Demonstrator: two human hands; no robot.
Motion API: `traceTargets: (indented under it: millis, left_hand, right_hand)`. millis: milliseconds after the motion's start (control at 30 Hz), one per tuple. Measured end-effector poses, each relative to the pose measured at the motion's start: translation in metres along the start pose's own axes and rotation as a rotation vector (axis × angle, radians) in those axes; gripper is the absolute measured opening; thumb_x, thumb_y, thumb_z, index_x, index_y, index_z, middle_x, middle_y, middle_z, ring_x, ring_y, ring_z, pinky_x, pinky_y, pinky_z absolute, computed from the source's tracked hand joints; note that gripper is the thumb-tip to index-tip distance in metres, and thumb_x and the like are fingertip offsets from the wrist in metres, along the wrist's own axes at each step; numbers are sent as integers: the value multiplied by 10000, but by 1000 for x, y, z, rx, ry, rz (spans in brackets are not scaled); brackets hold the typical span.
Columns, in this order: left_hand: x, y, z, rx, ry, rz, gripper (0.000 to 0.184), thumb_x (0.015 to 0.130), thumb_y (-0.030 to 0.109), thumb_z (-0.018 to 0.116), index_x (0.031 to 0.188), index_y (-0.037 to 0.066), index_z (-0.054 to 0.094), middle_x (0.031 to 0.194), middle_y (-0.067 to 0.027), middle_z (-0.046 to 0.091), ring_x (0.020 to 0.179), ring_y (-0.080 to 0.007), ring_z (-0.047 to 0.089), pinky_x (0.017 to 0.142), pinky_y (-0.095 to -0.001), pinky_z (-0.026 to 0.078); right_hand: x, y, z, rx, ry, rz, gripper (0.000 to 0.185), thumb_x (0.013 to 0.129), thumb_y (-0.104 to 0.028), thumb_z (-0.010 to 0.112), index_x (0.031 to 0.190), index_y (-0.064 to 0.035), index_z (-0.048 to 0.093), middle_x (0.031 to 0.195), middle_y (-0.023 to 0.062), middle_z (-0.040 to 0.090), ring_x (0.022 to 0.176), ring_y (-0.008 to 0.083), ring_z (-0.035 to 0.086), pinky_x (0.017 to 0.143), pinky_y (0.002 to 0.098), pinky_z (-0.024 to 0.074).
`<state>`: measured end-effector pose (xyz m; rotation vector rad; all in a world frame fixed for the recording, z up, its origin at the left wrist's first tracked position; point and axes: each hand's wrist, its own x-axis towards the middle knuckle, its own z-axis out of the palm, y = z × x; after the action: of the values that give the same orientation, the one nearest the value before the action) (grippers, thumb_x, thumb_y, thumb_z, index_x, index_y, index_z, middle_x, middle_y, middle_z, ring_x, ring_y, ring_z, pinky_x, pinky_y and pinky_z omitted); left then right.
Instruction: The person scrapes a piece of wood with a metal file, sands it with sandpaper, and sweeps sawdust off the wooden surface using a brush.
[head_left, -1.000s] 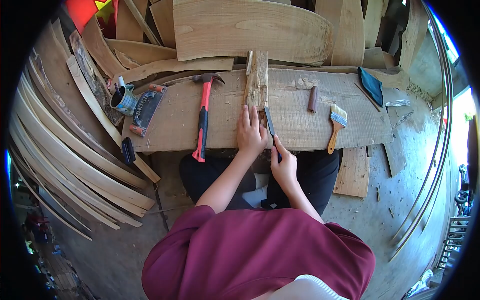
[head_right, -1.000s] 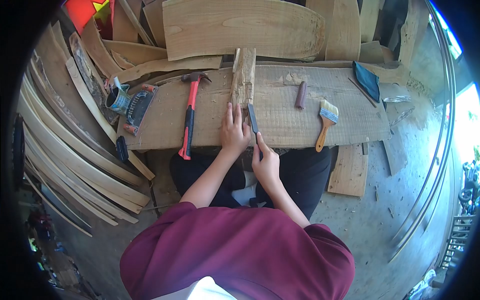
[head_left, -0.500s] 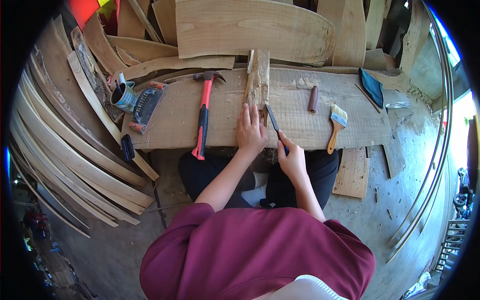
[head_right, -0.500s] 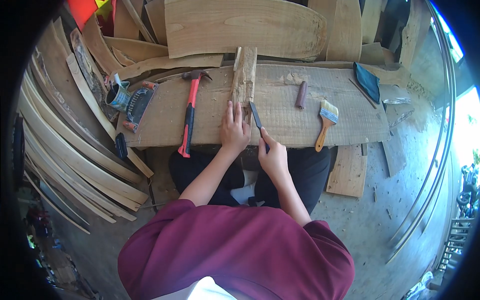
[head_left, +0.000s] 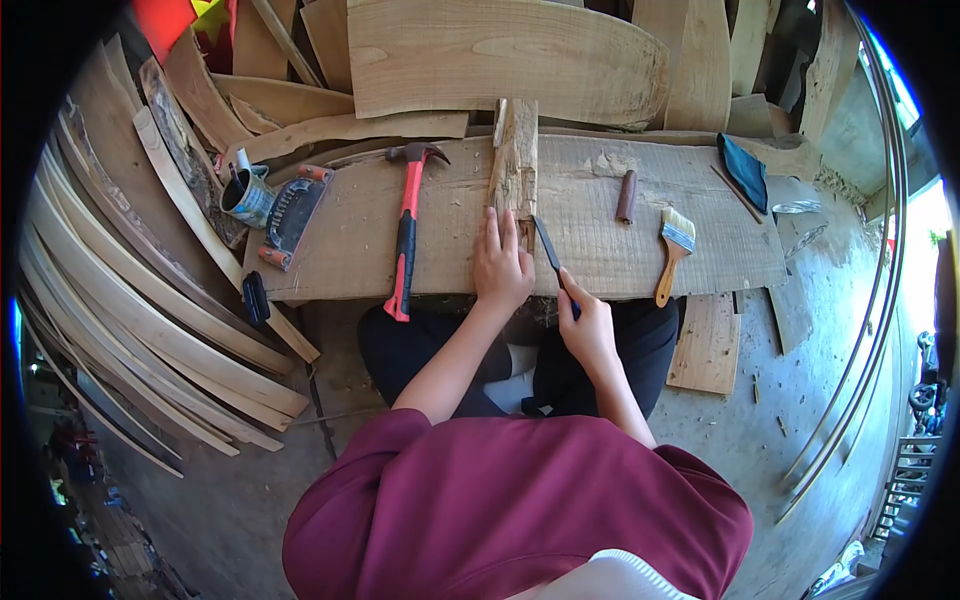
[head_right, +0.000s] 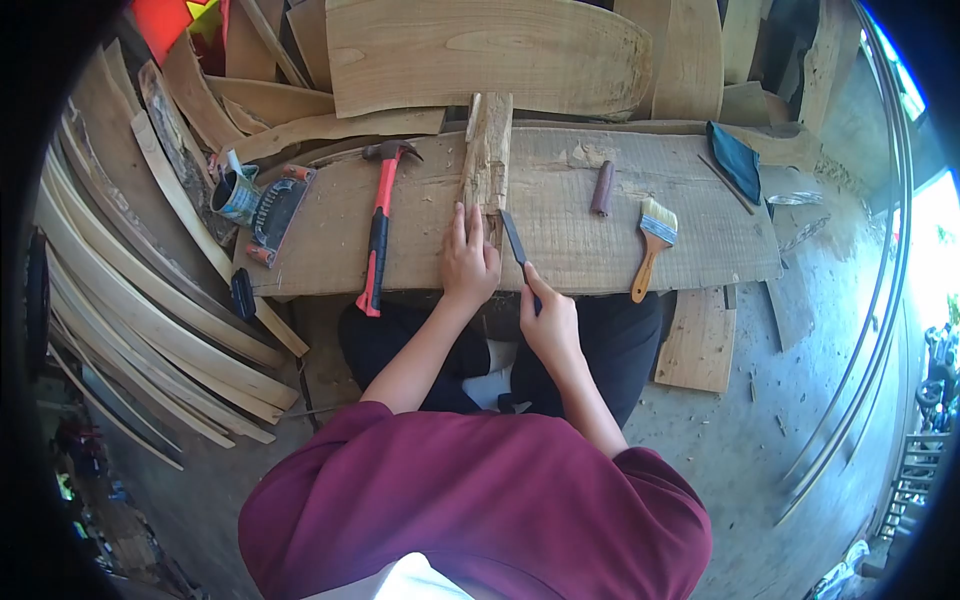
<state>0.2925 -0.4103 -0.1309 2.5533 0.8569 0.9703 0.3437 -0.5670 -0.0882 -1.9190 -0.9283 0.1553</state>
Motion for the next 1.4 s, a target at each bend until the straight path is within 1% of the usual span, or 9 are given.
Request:
traceTargets:
  millis: [167,433,533,600,733,1167,1233,1267,1400]
  left_hand:
    - [1,0,0,2,0,9,631,795,153,498,1386,-29,371,1405,-304,343,1260,-456,376,1075,-492,294]
    - [1,-1,0,4,14,19,647,791,158,506,1398,-12,360,1414,-296,333,1259,-458,375,1073,-488,301]
    - [1,-3,1,18,6,16,647,787,155,508,1395,-12,365,1410,-296,337,1263,-449,375,1073,-486,303]
    - [-2,-1,2,17,10,18,647,785,153,509,1393,-13,367,1408,-296,339,1262,-447,376,1073,-485,305]
    - [1,-2,1,1,9,9,641,783,154,514,1385,-18,379,1406,-298,341,1248,-451,384,1065,-488,312]
    - [-1,0,1,8,12,-6,634,782,156,509,1379,-20,389,1393,-296,362,1230,-448,406,1061,-486,318]
    - [-2,0,1,3,17,0,634,781,157,509,1378,-20,390,1393,-295,363,1231,-448,407,1060,-488,319]
    - [0,0,1,0,25,7,635,780,158,510,1377,-20,392,1393,-295,363,1231,-448,407,1059,-489,320]
    - [0,-1,2,5,17,4,641,778,154,514,1382,-19,387,1401,-292,355,1233,-450,406,1057,-491,321]
  right_hand:
    - [5,-11,-12,-55,-71,30,332,863,-113,564,1182,-33,616,767,285,605,739,400,632,650,425,509]
    - [-3,-12,0,-59,-13,-30,331,870,-109,557,1185,-22,611,730,272,607,693,391,636,618,438,506]
    - [-4,-13,6,-101,-26,-1,343,871,-106,554,1201,-24,602,725,266,611,678,386,639,611,439,506]
    - [-8,-11,8,-84,-30,56,346,879,-110,563,1218,-52,596,771,278,604,725,403,626,636,410,502]
    - [-8,-9,4,-70,-26,8,345,881,-113,564,1219,-54,595,751,278,597,709,406,621,618,414,499]
    - [-12,-9,14,-62,-25,90,350,888,-118,563,1233,-66,587,761,280,596,713,403,625,606,391,497]
    - [-16,-6,12,-26,28,-15,358,876,-100,559,1227,-36,585,734,270,616,675,388,638,606,429,503]
    - [-18,-6,8,-54,-40,50,361,876,-92,557,1232,-37,582,742,273,615,682,389,638,609,427,503]
    - [-11,-6,19,-40,14,17,371,875,-91,560,1243,-45,577,733,274,612,672,388,638,604,423,502]
